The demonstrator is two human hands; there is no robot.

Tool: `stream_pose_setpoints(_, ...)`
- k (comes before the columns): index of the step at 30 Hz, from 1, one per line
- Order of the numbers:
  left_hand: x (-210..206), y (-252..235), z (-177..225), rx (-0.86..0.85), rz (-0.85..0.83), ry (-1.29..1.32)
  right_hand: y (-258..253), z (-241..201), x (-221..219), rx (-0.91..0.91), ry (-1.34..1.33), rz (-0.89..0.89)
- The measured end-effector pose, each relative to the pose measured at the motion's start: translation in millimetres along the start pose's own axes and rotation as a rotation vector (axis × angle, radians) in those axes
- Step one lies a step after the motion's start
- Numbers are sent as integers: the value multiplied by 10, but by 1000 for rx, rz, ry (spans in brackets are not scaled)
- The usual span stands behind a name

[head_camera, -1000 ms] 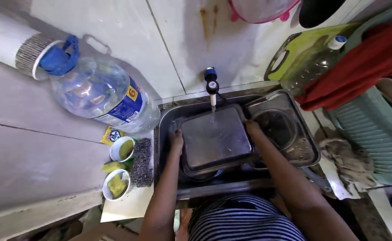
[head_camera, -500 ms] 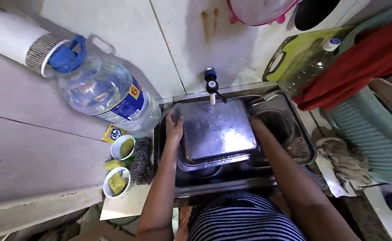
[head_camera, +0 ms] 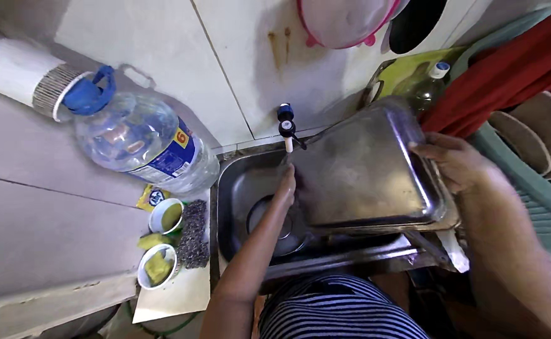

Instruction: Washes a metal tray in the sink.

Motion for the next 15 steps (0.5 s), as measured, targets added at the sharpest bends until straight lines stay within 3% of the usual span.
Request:
stream_pose_setpoints(7,-474,-16,251,131,-249,379,447,-305,422,402,288,-24)
stream_pose_setpoints(11,-534,26,276,205,-410,559,588,-283,645,732,551,-271)
stream_pose_setpoints(15,-313,-3,185,145,-560,508,732,-233,396,866,645,-524)
Point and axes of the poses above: each hand's wrist, its own y-axis away from the middle knuckle, its own x-axis out of the back of the hand, z = x × y, the point moved 3 cm from there along -y, towards the middle knuckle, and after that the axes turned 11 degrees about -z, right-handed, at the moved point
